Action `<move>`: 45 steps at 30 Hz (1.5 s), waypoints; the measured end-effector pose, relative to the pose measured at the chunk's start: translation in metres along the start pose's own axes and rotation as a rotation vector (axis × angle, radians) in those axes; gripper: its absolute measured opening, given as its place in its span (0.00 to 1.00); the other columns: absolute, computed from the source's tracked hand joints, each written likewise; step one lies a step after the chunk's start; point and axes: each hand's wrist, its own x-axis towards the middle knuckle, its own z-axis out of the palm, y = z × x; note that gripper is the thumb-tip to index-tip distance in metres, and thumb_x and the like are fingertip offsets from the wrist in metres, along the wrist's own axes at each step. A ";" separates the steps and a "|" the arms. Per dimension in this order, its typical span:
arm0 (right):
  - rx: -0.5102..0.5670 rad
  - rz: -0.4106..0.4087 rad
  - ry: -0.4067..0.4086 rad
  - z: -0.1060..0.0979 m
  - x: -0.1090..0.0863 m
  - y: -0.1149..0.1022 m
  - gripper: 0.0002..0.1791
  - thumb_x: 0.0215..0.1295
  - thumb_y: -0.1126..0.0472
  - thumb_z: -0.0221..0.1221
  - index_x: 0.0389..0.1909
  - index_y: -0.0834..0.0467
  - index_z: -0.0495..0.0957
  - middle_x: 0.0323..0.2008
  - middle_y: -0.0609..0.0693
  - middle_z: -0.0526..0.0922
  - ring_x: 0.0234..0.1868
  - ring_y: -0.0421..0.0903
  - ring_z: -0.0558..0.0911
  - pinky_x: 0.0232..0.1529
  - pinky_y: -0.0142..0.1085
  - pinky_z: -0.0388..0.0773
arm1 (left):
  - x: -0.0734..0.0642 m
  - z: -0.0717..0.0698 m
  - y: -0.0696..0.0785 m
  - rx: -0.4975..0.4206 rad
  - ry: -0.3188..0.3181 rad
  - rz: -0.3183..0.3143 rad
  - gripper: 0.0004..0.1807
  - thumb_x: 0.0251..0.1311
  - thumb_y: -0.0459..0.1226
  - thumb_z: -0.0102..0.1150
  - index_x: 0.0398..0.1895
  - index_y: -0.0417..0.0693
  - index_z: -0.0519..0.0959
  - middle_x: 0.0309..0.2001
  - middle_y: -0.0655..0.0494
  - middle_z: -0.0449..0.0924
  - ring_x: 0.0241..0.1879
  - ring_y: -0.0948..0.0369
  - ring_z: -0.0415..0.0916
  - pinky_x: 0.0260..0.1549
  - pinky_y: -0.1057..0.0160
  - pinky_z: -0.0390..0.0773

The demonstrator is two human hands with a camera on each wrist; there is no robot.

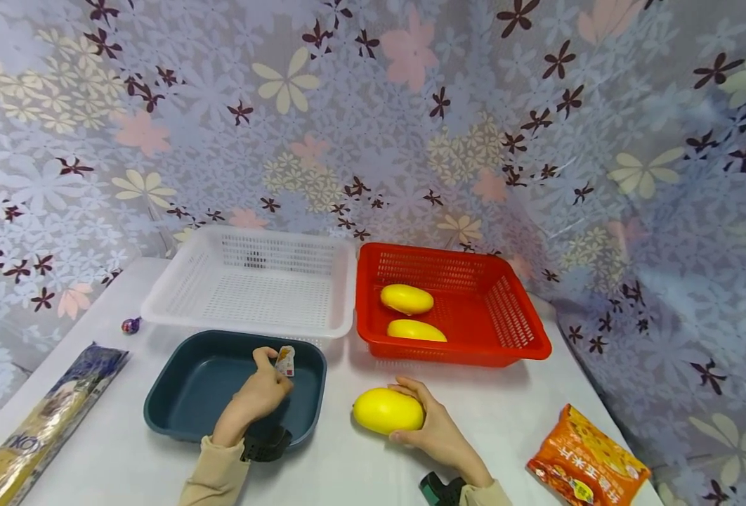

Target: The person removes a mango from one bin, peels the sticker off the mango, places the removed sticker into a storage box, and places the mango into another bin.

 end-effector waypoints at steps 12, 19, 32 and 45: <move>-0.022 -0.027 0.004 -0.004 0.000 -0.004 0.49 0.44 0.57 0.75 0.69 0.48 0.62 0.63 0.44 0.75 0.66 0.49 0.69 0.68 0.52 0.57 | 0.004 -0.014 0.003 -0.118 -0.072 -0.035 0.20 0.63 0.30 0.46 0.54 0.34 0.54 0.31 0.43 0.82 0.29 0.56 0.74 0.30 0.64 0.67; -0.024 -0.032 0.004 -0.004 0.002 -0.003 0.49 0.44 0.57 0.75 0.69 0.49 0.62 0.64 0.44 0.75 0.67 0.49 0.68 0.69 0.50 0.56 | 0.007 -0.010 0.002 -0.042 -0.118 -0.017 0.21 0.60 0.31 0.48 0.55 0.34 0.57 0.36 0.41 0.79 0.32 0.54 0.71 0.35 0.59 0.70; -0.012 -0.026 0.002 -0.004 0.003 -0.004 0.48 0.45 0.58 0.75 0.69 0.49 0.62 0.64 0.45 0.75 0.67 0.50 0.68 0.69 0.53 0.56 | 0.009 -0.006 -0.003 -0.048 -0.091 -0.044 0.30 0.57 0.30 0.49 0.60 0.37 0.47 0.28 0.43 0.73 0.22 0.56 0.65 0.24 0.64 0.63; -0.026 -0.004 0.013 0.001 0.000 0.001 0.49 0.44 0.56 0.75 0.69 0.50 0.62 0.63 0.44 0.76 0.67 0.50 0.68 0.69 0.56 0.55 | -0.001 -0.014 0.002 0.016 -0.040 -0.011 0.31 0.60 0.32 0.46 0.67 0.39 0.51 0.30 0.48 0.75 0.19 0.61 0.60 0.21 0.64 0.59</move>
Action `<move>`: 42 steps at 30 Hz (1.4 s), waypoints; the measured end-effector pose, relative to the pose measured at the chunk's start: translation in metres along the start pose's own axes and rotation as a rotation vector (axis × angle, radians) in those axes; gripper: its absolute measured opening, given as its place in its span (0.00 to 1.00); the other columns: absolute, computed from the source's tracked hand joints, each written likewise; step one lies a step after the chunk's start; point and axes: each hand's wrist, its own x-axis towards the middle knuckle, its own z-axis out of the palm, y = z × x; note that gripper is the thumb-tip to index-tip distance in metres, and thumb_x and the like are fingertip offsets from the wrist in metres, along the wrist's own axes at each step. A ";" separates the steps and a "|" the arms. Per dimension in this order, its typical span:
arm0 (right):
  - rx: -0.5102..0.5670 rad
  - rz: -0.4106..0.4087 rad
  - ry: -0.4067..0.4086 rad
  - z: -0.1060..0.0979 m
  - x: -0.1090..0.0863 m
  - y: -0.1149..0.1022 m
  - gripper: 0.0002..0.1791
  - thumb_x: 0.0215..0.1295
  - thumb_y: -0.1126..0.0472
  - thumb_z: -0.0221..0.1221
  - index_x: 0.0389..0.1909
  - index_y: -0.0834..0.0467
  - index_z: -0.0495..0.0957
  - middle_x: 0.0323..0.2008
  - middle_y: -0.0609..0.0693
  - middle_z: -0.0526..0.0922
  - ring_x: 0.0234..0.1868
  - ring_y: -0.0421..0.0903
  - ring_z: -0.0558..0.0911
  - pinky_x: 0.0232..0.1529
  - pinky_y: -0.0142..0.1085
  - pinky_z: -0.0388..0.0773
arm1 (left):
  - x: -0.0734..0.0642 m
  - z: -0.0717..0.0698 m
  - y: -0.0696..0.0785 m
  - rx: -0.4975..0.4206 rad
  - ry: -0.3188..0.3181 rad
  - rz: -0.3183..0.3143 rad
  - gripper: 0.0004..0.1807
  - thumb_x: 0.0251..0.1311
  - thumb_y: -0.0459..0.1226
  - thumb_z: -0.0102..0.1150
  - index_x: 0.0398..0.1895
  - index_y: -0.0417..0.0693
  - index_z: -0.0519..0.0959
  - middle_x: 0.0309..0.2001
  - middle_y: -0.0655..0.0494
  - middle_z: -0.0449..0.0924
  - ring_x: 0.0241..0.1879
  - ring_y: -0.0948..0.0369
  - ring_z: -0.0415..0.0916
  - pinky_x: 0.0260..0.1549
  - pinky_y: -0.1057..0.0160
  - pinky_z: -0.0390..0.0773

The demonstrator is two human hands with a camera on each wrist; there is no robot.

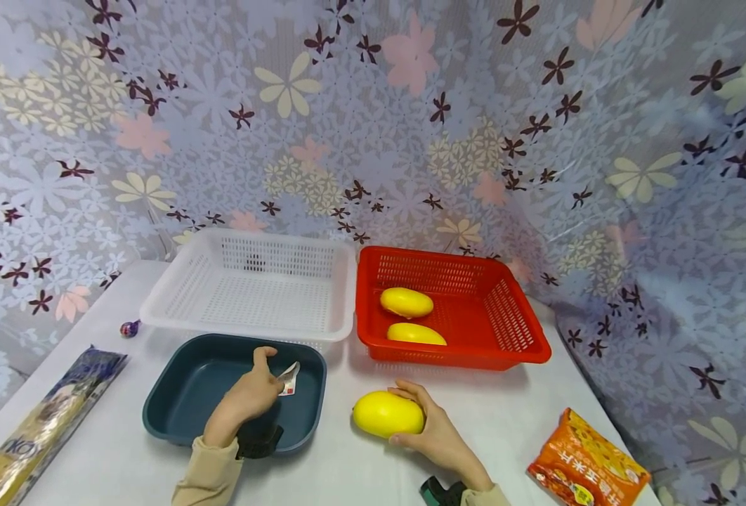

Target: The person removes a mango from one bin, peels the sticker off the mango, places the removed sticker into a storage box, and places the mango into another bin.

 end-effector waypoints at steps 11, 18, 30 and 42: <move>0.020 0.009 0.001 0.001 0.001 0.000 0.49 0.43 0.56 0.76 0.68 0.48 0.63 0.63 0.43 0.76 0.67 0.50 0.69 0.69 0.57 0.53 | -0.005 -0.023 0.011 0.173 0.623 0.085 0.14 0.65 0.37 0.53 0.47 0.37 0.80 0.36 0.43 0.84 0.30 0.47 0.79 0.27 0.49 0.75; 0.057 0.042 -0.009 0.002 0.001 0.000 0.50 0.42 0.57 0.76 0.69 0.48 0.62 0.63 0.43 0.75 0.68 0.49 0.67 0.70 0.57 0.52 | 0.001 -0.064 -0.012 0.070 0.750 0.149 0.26 0.59 0.36 0.62 0.59 0.31 0.71 0.56 0.27 0.69 0.55 0.31 0.64 0.53 0.36 0.63; 0.055 0.037 -0.010 0.001 0.001 0.000 0.50 0.42 0.57 0.76 0.69 0.49 0.62 0.63 0.43 0.75 0.68 0.49 0.67 0.70 0.56 0.52 | 0.007 -0.140 -0.095 -0.136 0.392 0.105 0.57 0.64 0.50 0.56 0.75 0.36 0.25 0.74 0.28 0.24 0.70 0.26 0.34 0.62 0.27 0.46; 0.033 -0.006 -0.016 -0.004 0.000 -0.011 0.48 0.44 0.55 0.76 0.68 0.51 0.63 0.64 0.43 0.74 0.65 0.38 0.70 0.67 0.31 0.59 | 0.032 -0.133 -0.104 -0.170 0.318 0.191 0.58 0.64 0.47 0.58 0.75 0.40 0.22 0.75 0.34 0.18 0.73 0.33 0.22 0.65 0.28 0.37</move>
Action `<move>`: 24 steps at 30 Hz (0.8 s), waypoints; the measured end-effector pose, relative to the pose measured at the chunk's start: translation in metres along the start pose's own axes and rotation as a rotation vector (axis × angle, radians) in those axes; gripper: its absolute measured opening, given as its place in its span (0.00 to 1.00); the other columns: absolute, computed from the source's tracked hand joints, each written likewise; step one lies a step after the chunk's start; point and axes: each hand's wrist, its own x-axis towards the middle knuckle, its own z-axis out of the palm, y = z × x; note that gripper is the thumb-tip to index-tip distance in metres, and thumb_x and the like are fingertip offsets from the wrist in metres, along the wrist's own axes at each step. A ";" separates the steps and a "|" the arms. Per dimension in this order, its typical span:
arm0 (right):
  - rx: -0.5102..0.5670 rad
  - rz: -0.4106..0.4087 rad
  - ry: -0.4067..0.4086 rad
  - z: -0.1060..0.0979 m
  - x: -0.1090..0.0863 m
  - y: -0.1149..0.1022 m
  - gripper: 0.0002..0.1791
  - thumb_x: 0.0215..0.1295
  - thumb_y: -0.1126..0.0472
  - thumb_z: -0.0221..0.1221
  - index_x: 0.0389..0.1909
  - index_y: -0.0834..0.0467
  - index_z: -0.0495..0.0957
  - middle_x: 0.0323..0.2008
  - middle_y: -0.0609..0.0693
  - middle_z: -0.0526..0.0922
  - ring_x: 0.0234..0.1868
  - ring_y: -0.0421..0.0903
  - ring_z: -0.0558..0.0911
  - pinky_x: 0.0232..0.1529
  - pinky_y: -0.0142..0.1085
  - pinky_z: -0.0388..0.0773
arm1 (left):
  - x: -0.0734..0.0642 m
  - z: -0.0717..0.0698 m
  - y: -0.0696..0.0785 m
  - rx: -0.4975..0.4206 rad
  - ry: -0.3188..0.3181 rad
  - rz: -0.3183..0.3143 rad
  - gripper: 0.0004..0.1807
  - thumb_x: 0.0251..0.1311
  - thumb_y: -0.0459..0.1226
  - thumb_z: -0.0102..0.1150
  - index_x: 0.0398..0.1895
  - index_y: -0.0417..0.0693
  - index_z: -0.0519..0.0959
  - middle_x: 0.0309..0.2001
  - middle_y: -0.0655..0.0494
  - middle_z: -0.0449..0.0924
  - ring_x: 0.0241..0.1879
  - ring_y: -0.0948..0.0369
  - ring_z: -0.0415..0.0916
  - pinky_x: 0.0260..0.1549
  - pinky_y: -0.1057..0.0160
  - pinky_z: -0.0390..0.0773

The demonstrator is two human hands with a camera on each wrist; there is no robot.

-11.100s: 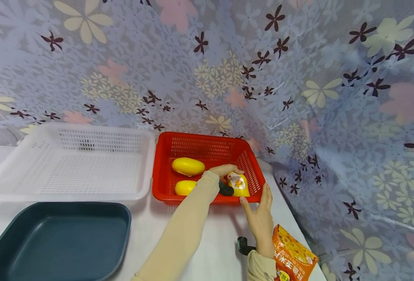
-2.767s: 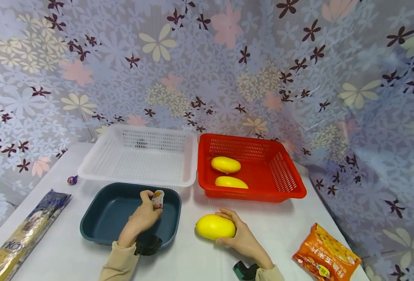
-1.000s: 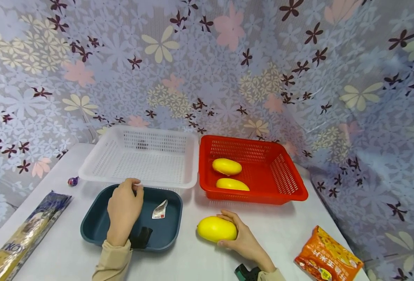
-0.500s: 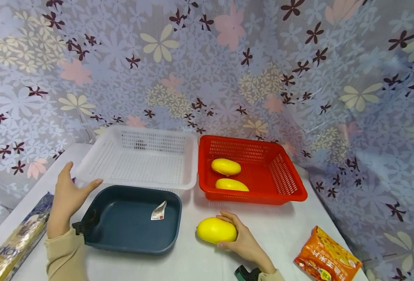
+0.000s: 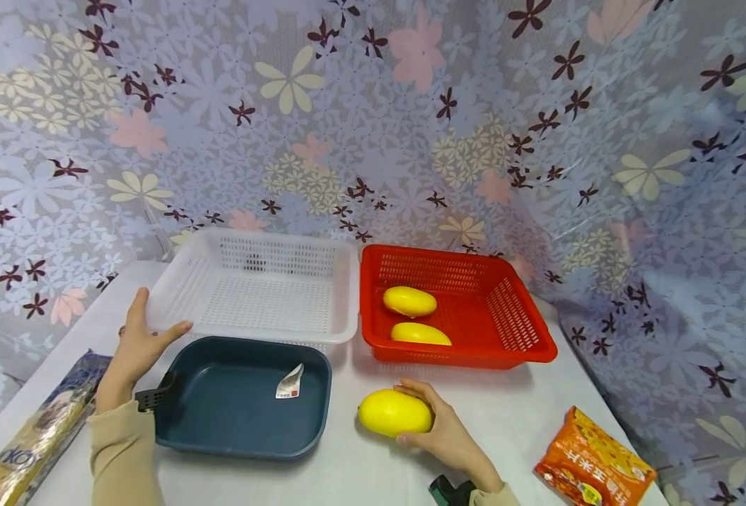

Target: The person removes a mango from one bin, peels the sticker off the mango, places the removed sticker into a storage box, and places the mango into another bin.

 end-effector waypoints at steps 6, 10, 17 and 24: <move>0.010 -0.075 -0.036 -0.003 0.006 -0.018 0.45 0.49 0.55 0.73 0.69 0.54 0.64 0.66 0.50 0.71 0.65 0.37 0.69 0.65 0.27 0.62 | 0.002 0.002 0.000 0.003 0.013 0.007 0.57 0.64 0.45 0.59 0.74 0.35 0.25 0.74 0.29 0.20 0.73 0.32 0.24 0.66 0.29 0.38; 0.037 -0.157 -0.070 -0.005 0.015 -0.033 0.41 0.53 0.58 0.71 0.68 0.54 0.65 0.67 0.54 0.70 0.63 0.36 0.70 0.62 0.25 0.65 | 0.002 0.002 -0.001 -0.012 0.025 0.018 0.56 0.63 0.41 0.61 0.74 0.32 0.27 0.74 0.26 0.24 0.73 0.30 0.28 0.66 0.29 0.40; 0.068 -0.229 -0.074 -0.008 0.045 -0.069 0.35 0.57 0.58 0.68 0.66 0.48 0.67 0.66 0.50 0.70 0.61 0.44 0.71 0.61 0.30 0.69 | 0.003 0.002 0.000 -0.014 0.025 0.020 0.56 0.63 0.41 0.61 0.74 0.31 0.28 0.73 0.26 0.25 0.72 0.29 0.31 0.66 0.29 0.41; 0.081 -0.242 -0.008 -0.004 0.090 -0.101 0.35 0.59 0.58 0.67 0.67 0.47 0.66 0.67 0.50 0.69 0.60 0.52 0.70 0.60 0.43 0.70 | 0.002 0.002 0.001 0.012 0.009 0.029 0.56 0.63 0.40 0.60 0.73 0.29 0.28 0.73 0.25 0.24 0.71 0.29 0.32 0.65 0.29 0.43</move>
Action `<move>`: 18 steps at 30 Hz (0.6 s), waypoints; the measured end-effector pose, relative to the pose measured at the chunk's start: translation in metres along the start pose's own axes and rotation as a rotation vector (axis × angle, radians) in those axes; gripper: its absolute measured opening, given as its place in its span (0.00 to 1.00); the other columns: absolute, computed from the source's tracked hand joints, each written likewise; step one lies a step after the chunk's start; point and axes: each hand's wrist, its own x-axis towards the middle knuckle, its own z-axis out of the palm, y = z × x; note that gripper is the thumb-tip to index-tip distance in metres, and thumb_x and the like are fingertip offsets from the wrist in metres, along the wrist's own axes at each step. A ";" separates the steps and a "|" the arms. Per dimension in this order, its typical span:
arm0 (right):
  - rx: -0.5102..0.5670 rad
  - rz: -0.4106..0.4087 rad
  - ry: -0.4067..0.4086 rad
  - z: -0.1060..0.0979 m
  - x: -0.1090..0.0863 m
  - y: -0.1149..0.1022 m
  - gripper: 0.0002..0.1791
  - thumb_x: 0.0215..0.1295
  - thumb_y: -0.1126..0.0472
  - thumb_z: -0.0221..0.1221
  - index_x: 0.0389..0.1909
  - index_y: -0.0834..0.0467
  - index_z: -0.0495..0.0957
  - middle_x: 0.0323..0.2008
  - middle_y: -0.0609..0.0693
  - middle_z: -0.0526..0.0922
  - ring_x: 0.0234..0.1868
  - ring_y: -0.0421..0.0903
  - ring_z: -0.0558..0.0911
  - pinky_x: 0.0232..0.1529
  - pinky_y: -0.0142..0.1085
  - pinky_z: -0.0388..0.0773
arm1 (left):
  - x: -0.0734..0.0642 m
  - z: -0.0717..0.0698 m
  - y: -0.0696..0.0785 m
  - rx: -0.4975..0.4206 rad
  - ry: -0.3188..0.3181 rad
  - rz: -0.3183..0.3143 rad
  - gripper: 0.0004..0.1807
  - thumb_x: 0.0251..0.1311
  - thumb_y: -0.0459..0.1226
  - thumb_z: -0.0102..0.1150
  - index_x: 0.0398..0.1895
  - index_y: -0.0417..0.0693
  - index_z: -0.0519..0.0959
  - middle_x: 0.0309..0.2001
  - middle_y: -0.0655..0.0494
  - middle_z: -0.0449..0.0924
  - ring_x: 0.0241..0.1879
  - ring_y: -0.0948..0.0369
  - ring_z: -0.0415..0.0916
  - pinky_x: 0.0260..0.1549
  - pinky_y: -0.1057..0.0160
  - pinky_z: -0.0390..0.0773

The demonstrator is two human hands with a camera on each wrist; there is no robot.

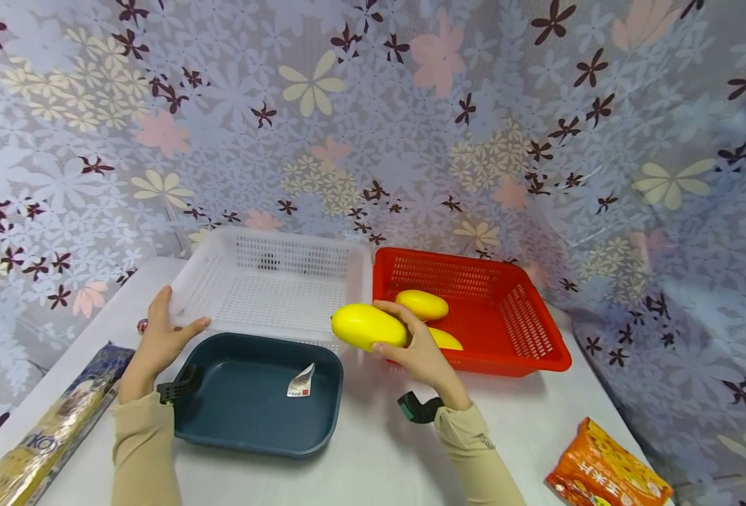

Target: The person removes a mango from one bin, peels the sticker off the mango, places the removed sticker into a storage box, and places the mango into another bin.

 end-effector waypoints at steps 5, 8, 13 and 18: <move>-0.009 0.026 0.014 0.010 0.039 -0.008 0.34 0.61 0.57 0.65 0.68 0.48 0.65 0.67 0.51 0.68 0.60 0.53 0.71 0.60 0.45 0.70 | -0.001 0.000 0.004 0.009 -0.006 -0.015 0.55 0.63 0.39 0.60 0.73 0.30 0.27 0.73 0.26 0.24 0.71 0.29 0.31 0.65 0.29 0.43; -0.010 0.040 0.020 0.016 0.060 -0.009 0.34 0.61 0.55 0.65 0.68 0.48 0.64 0.67 0.51 0.69 0.59 0.53 0.72 0.61 0.47 0.71 | -0.002 0.001 0.007 0.010 -0.017 -0.033 0.55 0.64 0.40 0.58 0.73 0.31 0.26 0.73 0.27 0.22 0.71 0.30 0.31 0.65 0.29 0.43; 0.015 0.074 0.048 0.029 0.088 -0.006 0.33 0.61 0.54 0.64 0.68 0.49 0.66 0.65 0.51 0.71 0.59 0.52 0.72 0.61 0.47 0.72 | -0.002 0.002 0.007 0.020 -0.033 -0.030 0.55 0.64 0.39 0.58 0.73 0.30 0.25 0.73 0.27 0.21 0.71 0.30 0.30 0.65 0.29 0.42; 0.038 0.102 0.036 0.045 0.108 0.000 0.33 0.63 0.55 0.63 0.69 0.54 0.65 0.66 0.54 0.69 0.60 0.54 0.72 0.62 0.47 0.71 | -0.002 0.000 0.006 0.022 -0.036 -0.032 0.55 0.64 0.39 0.58 0.73 0.30 0.25 0.73 0.27 0.20 0.71 0.29 0.30 0.65 0.29 0.42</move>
